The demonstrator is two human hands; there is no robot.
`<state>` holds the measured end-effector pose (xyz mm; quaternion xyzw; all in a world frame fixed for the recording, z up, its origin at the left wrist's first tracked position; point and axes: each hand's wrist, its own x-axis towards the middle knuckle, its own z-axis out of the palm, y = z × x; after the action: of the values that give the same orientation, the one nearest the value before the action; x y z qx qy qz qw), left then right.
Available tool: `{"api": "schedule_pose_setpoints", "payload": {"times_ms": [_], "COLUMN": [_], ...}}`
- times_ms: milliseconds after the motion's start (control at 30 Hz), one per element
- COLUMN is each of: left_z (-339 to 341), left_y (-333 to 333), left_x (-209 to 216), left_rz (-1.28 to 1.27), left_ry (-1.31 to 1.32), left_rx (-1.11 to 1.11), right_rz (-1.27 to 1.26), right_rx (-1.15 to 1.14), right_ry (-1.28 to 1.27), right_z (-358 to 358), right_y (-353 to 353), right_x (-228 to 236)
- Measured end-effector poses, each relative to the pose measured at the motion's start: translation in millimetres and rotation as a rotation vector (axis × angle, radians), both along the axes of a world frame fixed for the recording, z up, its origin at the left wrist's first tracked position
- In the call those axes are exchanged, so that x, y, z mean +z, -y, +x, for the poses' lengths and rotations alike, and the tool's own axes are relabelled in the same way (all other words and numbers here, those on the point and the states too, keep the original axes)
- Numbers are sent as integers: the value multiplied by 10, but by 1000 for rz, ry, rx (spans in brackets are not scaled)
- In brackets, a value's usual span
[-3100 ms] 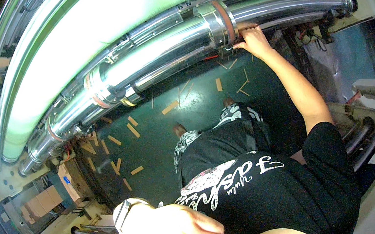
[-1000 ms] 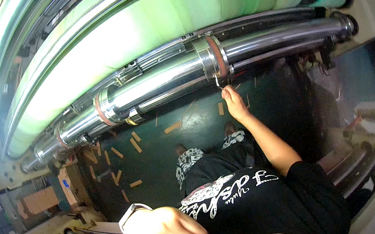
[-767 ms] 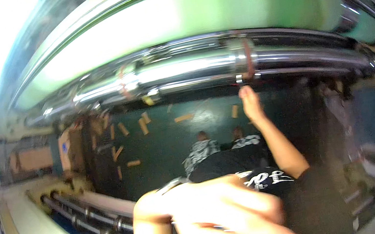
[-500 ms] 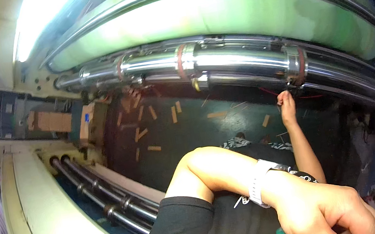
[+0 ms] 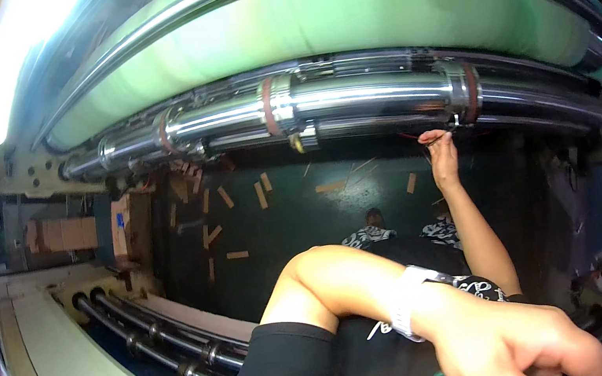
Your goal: The person uses a tape measure to measure the distance between metal rollers on a large industrial machine. They repeatedly extend and retract the tape measure to check multiple sections of the equipment.
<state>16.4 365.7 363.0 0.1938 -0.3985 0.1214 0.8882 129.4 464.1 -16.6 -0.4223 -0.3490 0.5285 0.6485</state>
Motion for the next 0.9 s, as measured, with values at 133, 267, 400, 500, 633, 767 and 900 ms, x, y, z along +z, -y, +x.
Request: {"api": "schedule_pose_setpoints", "payload": {"times_ms": [133, 267, 400, 500, 633, 767, 900], "left_z": [-13, 93, 356, 510, 622, 731, 673], "left_y": [-8, -79, -111, -137, -221, -257, -324], "left_x": [-31, -93, -219, -463, -724, -864, -886], "left_rz": [-86, 36, 258, 585, 795, 769, 792], "left_ry": [-78, -120, -108, -238, -630, -766, -847], "left_rx": [-77, 123, 482, 805, 903, 931, 896], "right_rz": [-22, -82, -55, -55, -54, -75, -81], "right_rx": [26, 187, 296, 359, 336, 289, 213], "right_ry": [27, 156, 171, 150, 133, -35, -73], "right_z": [38, 322, 413, 491, 487, 182, 218], "right_y": [15, 83, 75, 49, 36, 50, 55], "right_x": [83, 98, 92, 15, -43, 229, 261]}}
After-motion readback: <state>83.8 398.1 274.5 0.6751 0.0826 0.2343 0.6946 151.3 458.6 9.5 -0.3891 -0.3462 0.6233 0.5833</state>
